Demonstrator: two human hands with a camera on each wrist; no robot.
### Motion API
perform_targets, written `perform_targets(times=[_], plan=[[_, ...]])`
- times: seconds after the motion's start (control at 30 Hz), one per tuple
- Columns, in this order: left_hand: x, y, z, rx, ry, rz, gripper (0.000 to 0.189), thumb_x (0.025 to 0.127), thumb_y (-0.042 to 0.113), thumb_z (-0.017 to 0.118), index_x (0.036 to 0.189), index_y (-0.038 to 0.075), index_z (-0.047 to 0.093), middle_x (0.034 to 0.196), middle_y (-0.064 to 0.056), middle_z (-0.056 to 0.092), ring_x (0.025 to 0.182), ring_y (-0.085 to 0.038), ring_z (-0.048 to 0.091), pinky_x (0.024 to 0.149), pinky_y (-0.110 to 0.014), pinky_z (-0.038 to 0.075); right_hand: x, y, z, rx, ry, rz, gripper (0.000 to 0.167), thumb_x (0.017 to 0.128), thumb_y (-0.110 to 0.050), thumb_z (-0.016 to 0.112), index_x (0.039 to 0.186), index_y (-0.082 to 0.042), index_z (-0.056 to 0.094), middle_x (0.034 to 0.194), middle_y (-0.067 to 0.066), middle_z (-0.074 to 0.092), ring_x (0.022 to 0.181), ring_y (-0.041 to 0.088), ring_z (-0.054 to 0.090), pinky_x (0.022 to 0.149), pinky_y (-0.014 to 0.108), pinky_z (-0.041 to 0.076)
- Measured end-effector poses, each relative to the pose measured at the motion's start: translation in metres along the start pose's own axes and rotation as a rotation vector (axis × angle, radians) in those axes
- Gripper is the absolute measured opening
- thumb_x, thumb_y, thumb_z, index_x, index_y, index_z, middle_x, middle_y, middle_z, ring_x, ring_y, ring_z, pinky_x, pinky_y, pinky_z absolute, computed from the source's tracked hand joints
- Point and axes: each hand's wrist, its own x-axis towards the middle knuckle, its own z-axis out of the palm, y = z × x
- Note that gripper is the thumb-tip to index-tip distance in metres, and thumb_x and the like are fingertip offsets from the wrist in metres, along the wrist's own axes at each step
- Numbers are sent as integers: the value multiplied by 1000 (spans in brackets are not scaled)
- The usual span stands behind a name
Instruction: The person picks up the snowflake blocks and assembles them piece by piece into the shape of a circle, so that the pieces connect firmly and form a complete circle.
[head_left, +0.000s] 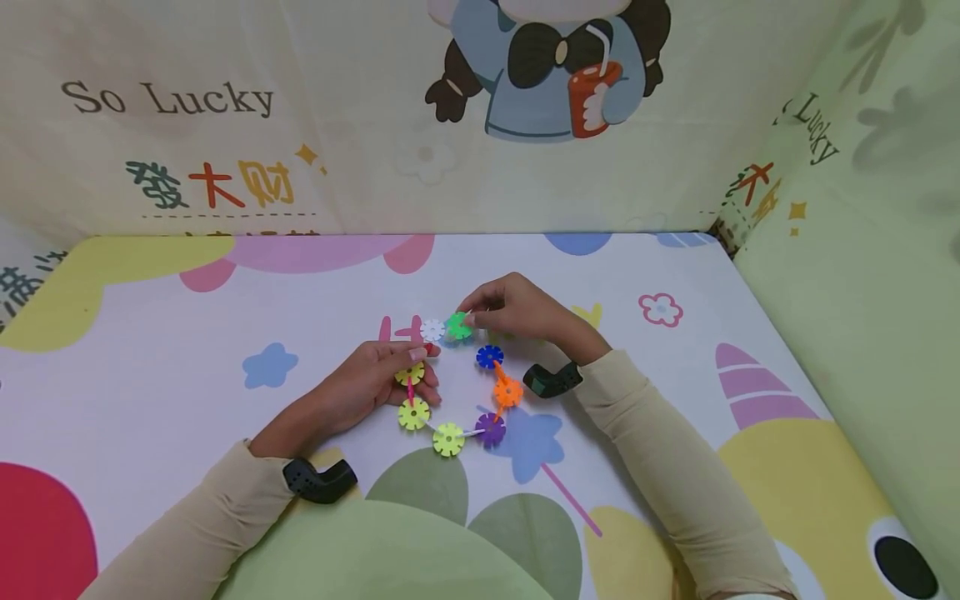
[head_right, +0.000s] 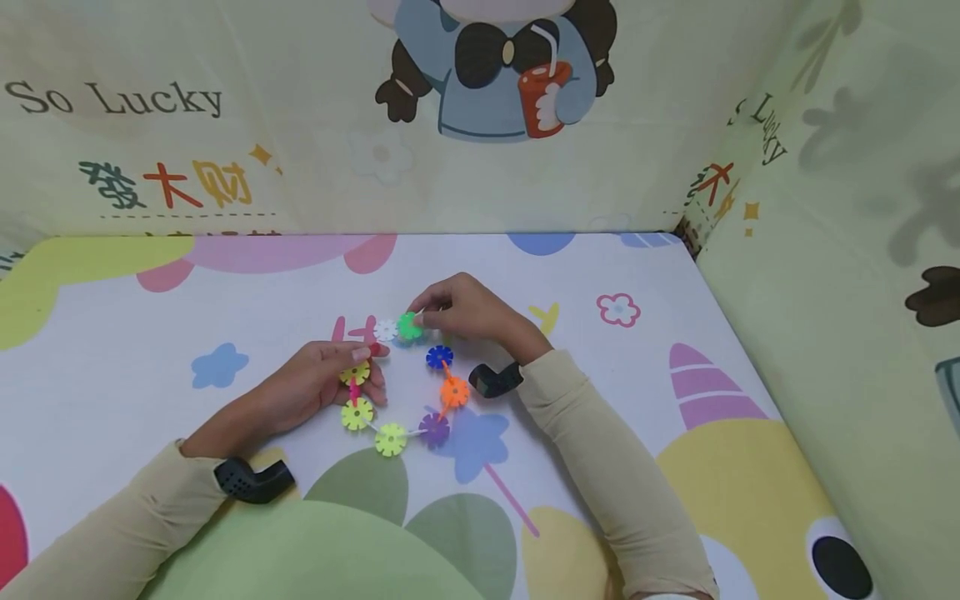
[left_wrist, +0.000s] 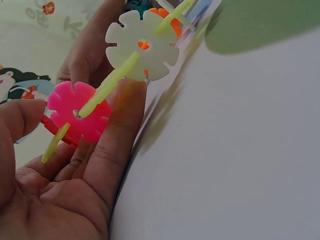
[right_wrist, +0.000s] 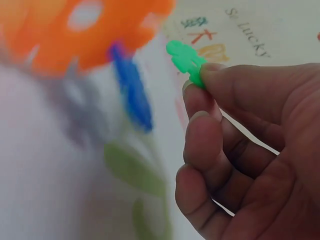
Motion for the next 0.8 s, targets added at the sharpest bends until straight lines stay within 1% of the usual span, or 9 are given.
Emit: perform_targets(times=[0.17,0.37,0.53,0.63,0.77,0.8], plan=[[-1,-1,0,4,2,-2,49,102,31,53,134,-6,49,100,-19,66,92,-28,70,84,-35,56,-3,-7,3,21,-27,-33,18,92,-9,66,108,-5,73,91,2,71,70,20,56,62,27,48],[-1,-1,1,19,3,2,49,102,32,53,132,-6,50,98,-18,67,91,-27,70,82,-34,56,-6,-9,5,66,-52,-33,18,92,-8,65,108,-4,72,84,7,68,65,22,54,60,27,47],[-1,-1,1,31,9,-1,49,102,32,53,132,-6,50,97,-18,68,91,-27,70,82,-33,56,-7,-9,7,103,-63,-30,18,92,-8,65,108,-3,72,82,12,66,63,22,53,58,27,47],[0,-1,1,46,10,3,47,102,33,53,125,-9,54,95,-18,69,90,-27,70,81,-32,56,-7,-11,9,105,-74,-44,18,92,-8,66,108,-3,72,83,10,68,66,21,54,60,27,48],[0,0,2,69,10,11,47,101,35,54,110,-11,60,92,-18,70,89,-26,70,80,-32,56,-7,-14,13,92,-84,-62,18,92,-8,66,108,-4,73,87,5,70,71,19,54,63,26,48],[-1,0,2,72,7,16,47,100,35,55,110,-10,60,92,-18,70,89,-27,70,81,-32,56,-8,-15,14,90,-82,-69,18,92,-8,65,108,-4,73,89,4,70,73,19,55,64,26,49]])
